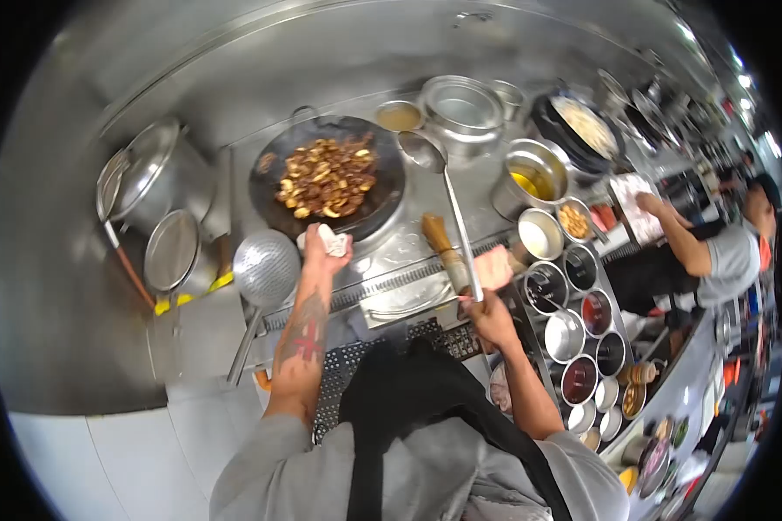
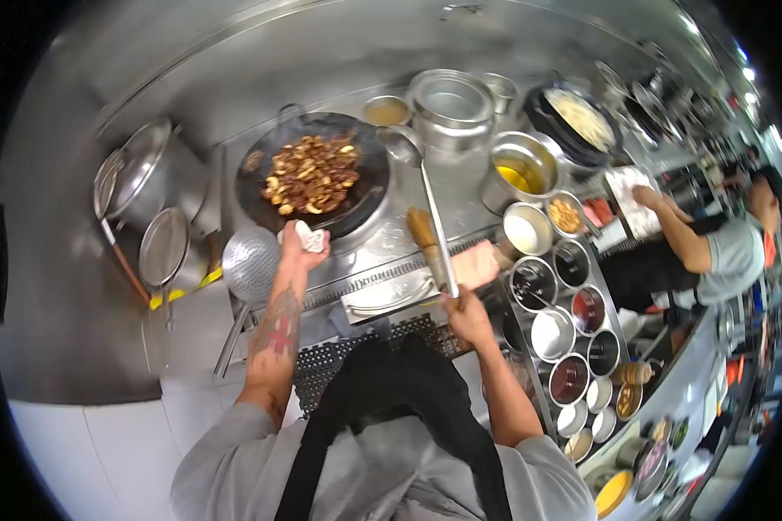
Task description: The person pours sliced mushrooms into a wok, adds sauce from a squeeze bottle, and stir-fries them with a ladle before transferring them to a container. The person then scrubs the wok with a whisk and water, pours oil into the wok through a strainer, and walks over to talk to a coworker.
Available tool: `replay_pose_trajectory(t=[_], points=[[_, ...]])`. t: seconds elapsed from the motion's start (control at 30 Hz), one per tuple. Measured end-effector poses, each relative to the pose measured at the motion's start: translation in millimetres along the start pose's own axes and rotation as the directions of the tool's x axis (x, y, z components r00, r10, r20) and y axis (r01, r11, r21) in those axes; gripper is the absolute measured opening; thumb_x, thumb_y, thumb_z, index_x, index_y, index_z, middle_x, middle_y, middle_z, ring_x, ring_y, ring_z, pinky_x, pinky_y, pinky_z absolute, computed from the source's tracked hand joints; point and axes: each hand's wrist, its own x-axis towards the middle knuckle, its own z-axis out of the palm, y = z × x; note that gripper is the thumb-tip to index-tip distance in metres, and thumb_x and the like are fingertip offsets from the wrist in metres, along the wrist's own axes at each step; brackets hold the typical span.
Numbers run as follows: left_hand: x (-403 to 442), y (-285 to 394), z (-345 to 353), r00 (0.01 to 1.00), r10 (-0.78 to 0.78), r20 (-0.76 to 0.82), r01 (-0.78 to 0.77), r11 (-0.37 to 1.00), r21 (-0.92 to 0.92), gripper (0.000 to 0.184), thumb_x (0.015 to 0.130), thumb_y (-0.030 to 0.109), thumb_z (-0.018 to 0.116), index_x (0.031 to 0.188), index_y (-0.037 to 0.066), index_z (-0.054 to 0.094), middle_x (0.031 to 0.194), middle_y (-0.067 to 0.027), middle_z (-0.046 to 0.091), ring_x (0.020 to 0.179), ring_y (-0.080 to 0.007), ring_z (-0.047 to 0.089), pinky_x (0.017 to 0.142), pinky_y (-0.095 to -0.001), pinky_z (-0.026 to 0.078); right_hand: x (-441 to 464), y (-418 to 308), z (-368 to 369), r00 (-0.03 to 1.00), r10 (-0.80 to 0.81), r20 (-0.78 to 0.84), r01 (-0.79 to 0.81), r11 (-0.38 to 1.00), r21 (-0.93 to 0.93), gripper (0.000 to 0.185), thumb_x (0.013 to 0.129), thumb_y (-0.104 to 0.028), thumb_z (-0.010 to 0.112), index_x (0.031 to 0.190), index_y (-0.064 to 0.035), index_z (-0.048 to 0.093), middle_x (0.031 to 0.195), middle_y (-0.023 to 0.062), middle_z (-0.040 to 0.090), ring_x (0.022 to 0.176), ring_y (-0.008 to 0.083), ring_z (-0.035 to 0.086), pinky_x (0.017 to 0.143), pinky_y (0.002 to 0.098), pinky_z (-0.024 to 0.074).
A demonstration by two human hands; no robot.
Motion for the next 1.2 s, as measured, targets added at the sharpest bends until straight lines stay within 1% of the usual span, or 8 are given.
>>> replay_pose_trajectory(t=[0.07, 0.33, 0.43, 0.63, 0.7, 0.77, 0.97, 1.2], points=[[-22.9, 10.0, 24.3, 0.999, -0.043, 0.011, 0.042, 0.998, 0.052, 0.045, 0.081, 0.058, 0.06, 0.101, 0.017, 0.057, 0.102, -0.0166, 0.058, 0.088, -0.0375, 0.061, 0.065, -0.0448, 0.049, -5.5, -83.2, -20.2, 0.998, -0.004, -0.06, -0.015, 0.95, -0.311, 0.038, 0.094, -0.026, 0.059, 0.122, -0.001, 0.051, 0.082, 0.0281, 0.064, 0.079, 0.0475, 0.064, 0.072, 0.0495, 0.0499], [21.3, 2.1, 0.9, 0.988, -0.048, 0.149, 0.049, 0.999, -0.008, 0.011, 0.092, 0.022, 0.053, 0.089, 0.012, 0.053, 0.073, -0.0066, 0.054, 0.058, -0.0219, 0.053, 0.042, -0.0306, 0.036, 18.3, -181.9, -62.4, 0.826, -0.469, 0.313, 0.491, 0.326, -0.808, 0.052, 0.082, -0.014, 0.061, 0.13, 0.0046, 0.053, 0.068, 0.0211, 0.064, 0.069, 0.0371, 0.066, 0.061, 0.0455, 0.0526], [-71.3, -9.5, 9.7, 0.989, 0.014, 0.149, -0.018, 1.0, 0.023, 0.01, 0.094, 0.019, 0.051, 0.089, 0.01, 0.049, 0.071, -0.0075, 0.052, 0.051, -0.0194, 0.048, 0.04, -0.0296, 0.032, -23.6, -256.1, -93.4, 0.906, -0.228, 0.356, 0.418, 0.346, -0.84, 0.055, 0.083, -0.006, 0.059, 0.138, -0.006, 0.051, 0.08, 0.0246, 0.066, 0.076, 0.0418, 0.065, 0.069, 0.0517, 0.0507], [-82.5, -27.5, -6.0, 0.977, 0.158, 0.145, -0.147, 0.985, -0.087, 0.017, 0.099, 0.024, 0.051, 0.099, 0.008, 0.048, 0.077, -0.0077, 0.054, 0.057, -0.0194, 0.052, 0.041, -0.0314, 0.039, -44.0, -285.3, -94.9, 0.905, -0.27, 0.329, 0.406, 0.312, -0.859, 0.055, 0.083, -0.009, 0.062, 0.137, -0.007, 0.052, 0.08, 0.026, 0.065, 0.08, 0.0423, 0.065, 0.072, 0.0517, 0.0491], [-113.4, -41.9, -18.6, 0.959, -0.164, 0.232, 0.17, 0.986, -0.004, 0.018, 0.098, 0.027, 0.055, 0.102, 0.01, 0.049, 0.081, -0.008, 0.056, 0.061, -0.0197, 0.055, 0.045, -0.032, 0.048, -49.4, -299.8, -110.2, 0.904, -0.26, 0.339, 0.413, 0.325, -0.851, 0.054, 0.083, -0.009, 0.062, 0.137, -0.0072, 0.052, 0.08, 0.0261, 0.065, 0.08, 0.0424, 0.065, 0.072, 0.0516, 0.0492], [-155.8, -22.9, 30.0, 0.996, -0.022, -0.081, 0.014, 0.995, -0.099, 0.017, 0.098, 0.027, 0.054, 0.1, 0.01, 0.052, 0.078, -0.0085, 0.057, 0.06, -0.0195, 0.056, 0.044, -0.0291, 0.043, -51.7, -296.9, -114.8, 0.896, -0.237, 0.377, 0.44, 0.345, -0.829, 0.055, 0.084, -0.006, 0.06, 0.138, -0.0082, 0.051, 0.082, 0.0267, 0.065, 0.079, 0.042, 0.065, 0.073, 0.0513, 0.0493], [-3.5, -43.4, -27.9, 0.941, 0.052, 0.333, -0.059, 0.998, 0.012, 0.019, 0.099, 0.028, 0.05, 0.1, 0.009, 0.053, 0.082, -0.0083, 0.06, 0.062, -0.0203, 0.057, 0.047, -0.0294, 0.043, 38.4, -211.3, -10.3, 0.893, -0.257, 0.369, 0.418, 0.166, -0.893, 0.049, 0.09, -0.01, 0.051, 0.137, 0.0028, 0.049, 0.077, 0.0187, 0.069, 0.068, 0.0348, 0.069, 0.064, 0.0472, 0.0565], [-60.1, -84.5, -59.2, 0.971, 0.151, 0.183, -0.169, 0.982, 0.087, 0.014, 0.096, 0.022, 0.051, 0.099, 0.009, 0.054, 0.081, -0.0085, 0.061, 0.06, -0.0206, 0.056, 0.042, -0.0322, 0.04, -25.5, -182.8, -2.6, 0.896, -0.395, 0.203, 0.407, 0.549, -0.73, 0.052, 0.091, -0.011, 0.053, 0.142, -0.0069, 0.046, 0.081, 0.0185, 0.07, 0.073, 0.0399, 0.068, 0.071, 0.0498, 0.0526]])
